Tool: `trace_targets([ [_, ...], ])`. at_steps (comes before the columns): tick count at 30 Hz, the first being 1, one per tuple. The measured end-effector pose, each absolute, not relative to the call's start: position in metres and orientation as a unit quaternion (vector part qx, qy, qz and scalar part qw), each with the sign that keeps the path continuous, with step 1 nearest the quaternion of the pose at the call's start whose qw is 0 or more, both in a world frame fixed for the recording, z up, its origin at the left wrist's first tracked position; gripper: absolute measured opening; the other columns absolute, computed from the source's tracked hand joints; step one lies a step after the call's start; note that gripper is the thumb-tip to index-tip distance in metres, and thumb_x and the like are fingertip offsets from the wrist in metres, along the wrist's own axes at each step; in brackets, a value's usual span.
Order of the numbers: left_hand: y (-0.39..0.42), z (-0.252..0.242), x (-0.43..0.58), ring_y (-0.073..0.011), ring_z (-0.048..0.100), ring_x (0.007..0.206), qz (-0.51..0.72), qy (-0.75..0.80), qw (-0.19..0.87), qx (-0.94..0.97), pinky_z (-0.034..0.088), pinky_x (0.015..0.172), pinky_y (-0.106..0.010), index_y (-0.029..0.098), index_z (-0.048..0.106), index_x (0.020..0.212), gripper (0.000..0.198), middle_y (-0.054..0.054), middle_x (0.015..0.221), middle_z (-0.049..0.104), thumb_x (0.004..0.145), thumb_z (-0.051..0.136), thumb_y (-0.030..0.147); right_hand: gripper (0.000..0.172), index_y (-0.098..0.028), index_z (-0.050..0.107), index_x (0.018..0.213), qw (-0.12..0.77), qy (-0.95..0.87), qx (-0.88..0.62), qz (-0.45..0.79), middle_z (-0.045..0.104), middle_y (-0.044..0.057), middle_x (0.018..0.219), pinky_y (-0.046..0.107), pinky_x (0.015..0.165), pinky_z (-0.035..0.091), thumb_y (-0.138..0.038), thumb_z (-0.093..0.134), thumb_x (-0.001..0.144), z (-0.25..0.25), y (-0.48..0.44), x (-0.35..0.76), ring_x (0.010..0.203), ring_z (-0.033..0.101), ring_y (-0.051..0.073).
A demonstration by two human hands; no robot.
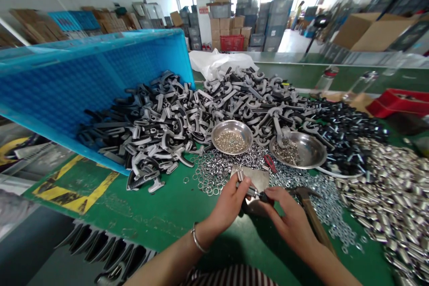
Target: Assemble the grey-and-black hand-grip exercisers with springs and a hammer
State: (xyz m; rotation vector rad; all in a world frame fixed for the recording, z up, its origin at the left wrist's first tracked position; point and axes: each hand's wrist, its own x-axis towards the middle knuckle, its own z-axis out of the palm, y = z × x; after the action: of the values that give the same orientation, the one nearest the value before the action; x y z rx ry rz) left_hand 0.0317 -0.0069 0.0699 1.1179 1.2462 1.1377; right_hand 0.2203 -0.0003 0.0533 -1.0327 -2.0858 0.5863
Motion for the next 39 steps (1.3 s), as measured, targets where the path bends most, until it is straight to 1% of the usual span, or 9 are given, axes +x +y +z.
trace_targets([
  [6,-0.009,0.075,0.026,-0.0165,0.055,0.078,0.477,0.532,0.464,0.524,0.043,0.074,-0.026,0.020,0.058,0.092,0.027,-0.003,0.086,0.062,0.094,0.053,0.047,0.018,-0.026,0.061,0.109,0.348,-0.828,-0.334,0.287,0.066,0.009,0.103,0.042,0.084,0.053,-0.024,0.062,0.091,0.061,0.007,0.219,0.094,0.062,0.025],
  [8,-0.008,0.077,0.025,-0.0160,0.054,0.078,0.474,0.533,0.439,0.546,0.042,0.074,-0.026,0.020,0.058,0.090,0.023,-0.002,0.084,0.062,0.092,0.058,0.042,0.009,-0.025,0.059,0.097,0.349,-0.746,-0.373,0.427,0.064,0.005,0.087,0.038,0.075,0.054,-0.033,0.061,0.093,0.064,0.003,0.209,0.080,0.063,0.022],
  [13,-0.002,0.076,0.021,-0.0135,0.049,0.070,0.456,0.556,0.373,0.586,0.039,0.070,-0.025,0.019,0.055,0.081,0.019,0.001,0.076,0.057,0.091,0.058,0.035,0.037,-0.023,0.050,0.090,0.265,-0.422,-0.358,0.790,0.045,-0.005,0.065,0.023,0.040,0.040,-0.058,0.041,0.098,0.070,-0.004,0.182,0.045,0.038,0.010],
  [16,0.000,0.075,0.018,-0.0134,0.050,0.069,0.466,0.562,0.381,0.567,0.039,0.068,-0.025,0.019,0.055,0.081,0.024,0.001,0.074,0.057,0.094,0.053,0.039,0.034,-0.023,0.049,0.087,0.263,-0.494,-0.372,0.741,0.048,-0.005,0.064,0.025,0.047,0.042,-0.055,0.048,0.096,0.075,0.001,0.182,0.048,0.045,0.011],
  [21,-0.002,0.083,0.010,-0.0142,0.053,0.070,0.473,0.559,0.398,0.553,0.041,0.067,-0.025,0.019,0.058,0.085,0.030,-0.001,0.077,0.061,0.098,0.047,0.044,0.024,-0.023,0.058,0.090,0.353,-0.689,-0.427,0.467,0.059,0.001,0.080,0.032,0.068,0.045,-0.044,0.069,0.086,0.082,0.009,0.187,0.072,0.055,0.017],
  [27,0.000,0.080,0.004,-0.0141,0.054,0.070,0.452,0.529,0.369,0.616,0.041,0.069,-0.025,0.020,0.061,0.081,0.021,-0.001,0.077,0.063,0.090,0.062,0.038,0.046,-0.023,0.052,0.083,0.224,-0.465,-0.358,0.778,0.040,-0.008,0.055,0.023,0.039,0.040,-0.063,0.033,0.098,0.084,0.006,0.170,0.040,0.035,0.009],
  [31,0.000,0.070,0.003,-0.0137,0.053,0.067,0.460,0.537,0.376,0.599,0.041,0.068,-0.025,0.019,0.062,0.079,0.023,-0.001,0.074,0.062,0.092,0.057,0.037,0.042,-0.020,0.055,0.086,0.225,-0.519,-0.394,0.725,0.051,-0.007,0.058,0.017,0.040,0.037,-0.062,0.058,0.089,0.078,0.003,0.168,0.043,0.044,0.007],
  [36,-0.003,0.064,-0.002,-0.0155,0.056,0.072,0.447,0.482,0.418,0.627,0.043,0.071,-0.026,0.019,0.066,0.081,0.024,-0.003,0.077,0.064,0.092,0.057,0.038,0.076,-0.021,0.051,0.072,0.057,-0.432,-0.300,0.849,0.040,-0.008,0.037,0.021,0.031,0.029,-0.078,0.005,0.091,0.058,-0.001,0.176,0.025,0.027,0.008],
  [39,-0.004,0.057,-0.004,-0.0131,0.053,0.065,0.434,0.507,0.474,0.575,0.041,0.064,-0.023,0.018,0.063,0.080,0.026,0.000,0.070,0.059,0.092,0.057,0.041,0.077,-0.019,0.057,0.081,0.055,-0.585,-0.365,0.722,0.061,0.002,0.056,0.023,0.039,0.036,-0.077,0.009,0.091,0.053,0.002,0.182,0.035,0.045,0.011],
])
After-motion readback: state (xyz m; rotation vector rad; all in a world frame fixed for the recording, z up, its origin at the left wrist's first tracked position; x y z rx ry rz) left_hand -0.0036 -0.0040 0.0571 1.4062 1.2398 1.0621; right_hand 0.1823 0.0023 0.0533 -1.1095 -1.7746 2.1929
